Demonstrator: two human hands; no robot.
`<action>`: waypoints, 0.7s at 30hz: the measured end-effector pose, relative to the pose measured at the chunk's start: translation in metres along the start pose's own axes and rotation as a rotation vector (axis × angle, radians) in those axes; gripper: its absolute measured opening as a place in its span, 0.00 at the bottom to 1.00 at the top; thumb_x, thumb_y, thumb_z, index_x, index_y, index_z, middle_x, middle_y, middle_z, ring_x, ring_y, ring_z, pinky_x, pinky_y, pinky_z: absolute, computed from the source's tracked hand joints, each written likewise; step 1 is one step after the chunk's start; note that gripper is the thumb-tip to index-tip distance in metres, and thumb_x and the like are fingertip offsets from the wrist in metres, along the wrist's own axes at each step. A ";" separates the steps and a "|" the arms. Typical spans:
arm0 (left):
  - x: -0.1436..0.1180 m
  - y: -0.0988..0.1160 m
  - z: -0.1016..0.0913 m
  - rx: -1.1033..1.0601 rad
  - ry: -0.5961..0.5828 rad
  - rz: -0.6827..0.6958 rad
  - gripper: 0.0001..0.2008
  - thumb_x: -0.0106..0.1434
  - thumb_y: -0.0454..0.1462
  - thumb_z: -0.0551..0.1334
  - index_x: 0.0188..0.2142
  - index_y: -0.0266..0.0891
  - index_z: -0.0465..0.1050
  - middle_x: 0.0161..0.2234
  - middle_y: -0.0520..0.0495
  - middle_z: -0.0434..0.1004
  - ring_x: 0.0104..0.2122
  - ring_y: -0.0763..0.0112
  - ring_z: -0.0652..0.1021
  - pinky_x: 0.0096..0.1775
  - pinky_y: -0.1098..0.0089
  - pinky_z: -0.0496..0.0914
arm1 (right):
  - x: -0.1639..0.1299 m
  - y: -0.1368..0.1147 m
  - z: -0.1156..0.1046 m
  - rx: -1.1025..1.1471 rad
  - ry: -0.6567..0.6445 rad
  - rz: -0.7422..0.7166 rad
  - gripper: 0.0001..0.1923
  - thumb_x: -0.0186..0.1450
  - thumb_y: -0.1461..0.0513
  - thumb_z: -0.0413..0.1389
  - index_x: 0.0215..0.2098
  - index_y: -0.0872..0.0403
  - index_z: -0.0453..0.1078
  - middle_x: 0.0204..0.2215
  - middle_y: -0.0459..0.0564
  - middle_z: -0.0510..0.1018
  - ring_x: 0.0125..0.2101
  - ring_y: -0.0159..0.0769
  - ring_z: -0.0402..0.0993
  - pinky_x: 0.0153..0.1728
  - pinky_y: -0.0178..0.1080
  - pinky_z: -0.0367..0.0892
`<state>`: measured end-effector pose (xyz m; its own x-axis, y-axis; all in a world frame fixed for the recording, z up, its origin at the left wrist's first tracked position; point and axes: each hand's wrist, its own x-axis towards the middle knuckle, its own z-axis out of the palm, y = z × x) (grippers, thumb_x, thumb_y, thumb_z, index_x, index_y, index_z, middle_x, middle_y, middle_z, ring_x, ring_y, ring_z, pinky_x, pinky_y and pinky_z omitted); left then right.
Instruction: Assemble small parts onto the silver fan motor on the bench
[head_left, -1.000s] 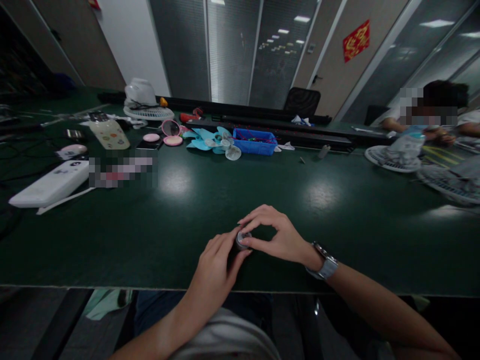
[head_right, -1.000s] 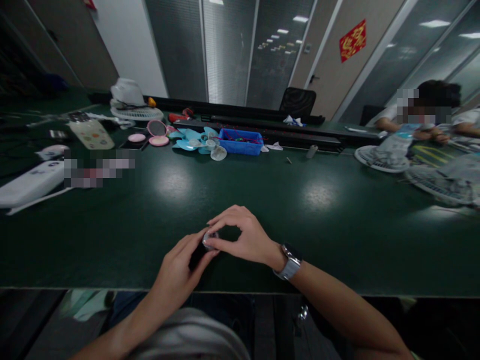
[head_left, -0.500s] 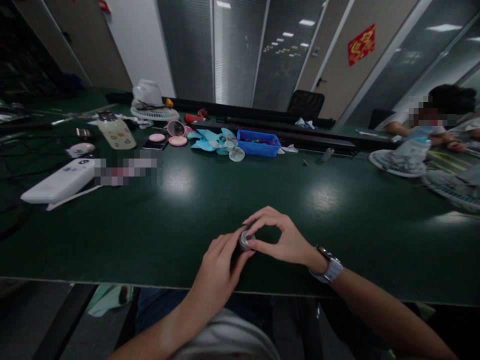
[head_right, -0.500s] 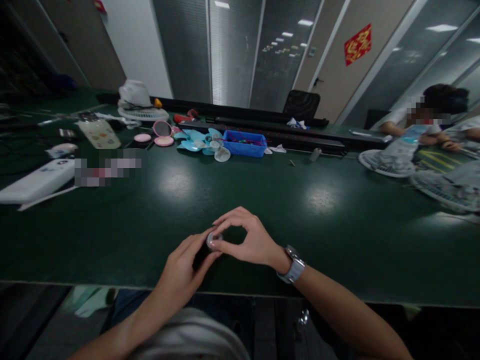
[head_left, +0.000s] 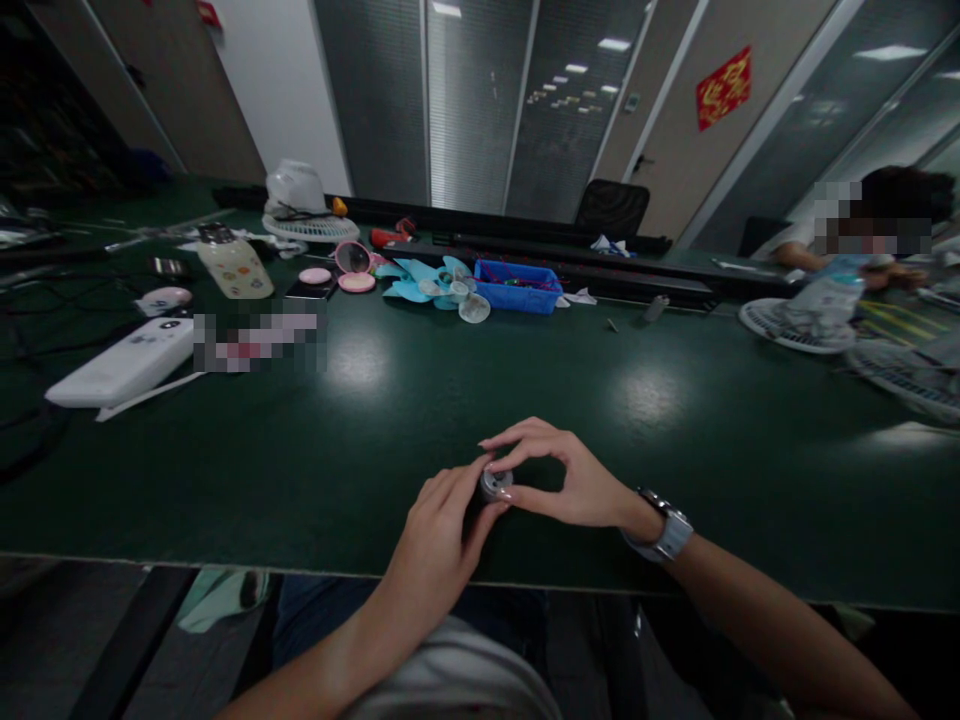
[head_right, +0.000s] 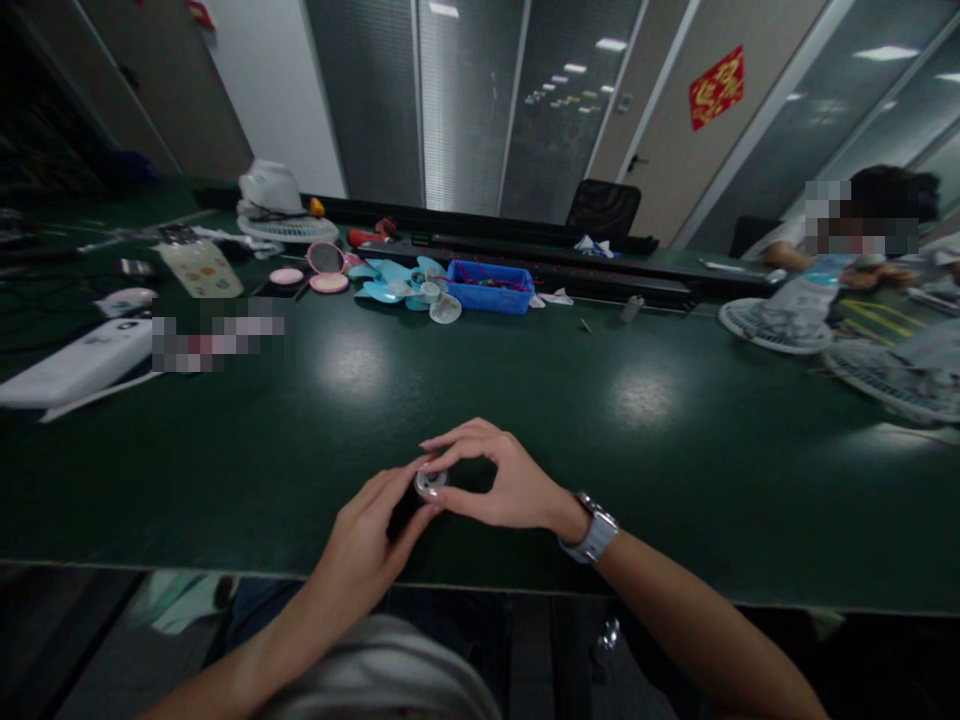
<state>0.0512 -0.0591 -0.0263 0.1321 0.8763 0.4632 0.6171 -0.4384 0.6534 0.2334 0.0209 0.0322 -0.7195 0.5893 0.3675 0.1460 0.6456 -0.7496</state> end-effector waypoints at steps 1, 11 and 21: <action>0.000 0.000 0.000 -0.006 -0.002 0.001 0.18 0.68 0.34 0.61 0.56 0.36 0.66 0.45 0.41 0.77 0.44 0.58 0.76 0.47 0.58 0.71 | 0.000 0.000 0.000 0.007 0.002 0.009 0.12 0.61 0.66 0.66 0.43 0.51 0.77 0.48 0.52 0.79 0.49 0.42 0.74 0.53 0.48 0.66; 0.001 -0.001 0.000 -0.029 0.002 0.016 0.18 0.68 0.35 0.62 0.57 0.38 0.66 0.45 0.42 0.77 0.44 0.60 0.77 0.47 0.60 0.72 | 0.006 -0.003 0.002 -0.050 0.069 0.035 0.04 0.62 0.64 0.66 0.35 0.51 0.78 0.41 0.49 0.82 0.45 0.39 0.76 0.50 0.45 0.67; 0.000 -0.001 0.001 -0.015 0.016 0.001 0.19 0.66 0.35 0.63 0.56 0.39 0.67 0.45 0.43 0.78 0.44 0.59 0.77 0.46 0.60 0.72 | 0.006 0.000 -0.002 -0.235 0.088 -0.067 0.10 0.61 0.65 0.67 0.41 0.49 0.78 0.45 0.48 0.82 0.47 0.40 0.75 0.49 0.46 0.65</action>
<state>0.0514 -0.0583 -0.0273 0.1200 0.8725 0.4737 0.6055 -0.4425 0.6615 0.2307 0.0251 0.0357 -0.6721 0.5753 0.4662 0.2614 0.7734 -0.5775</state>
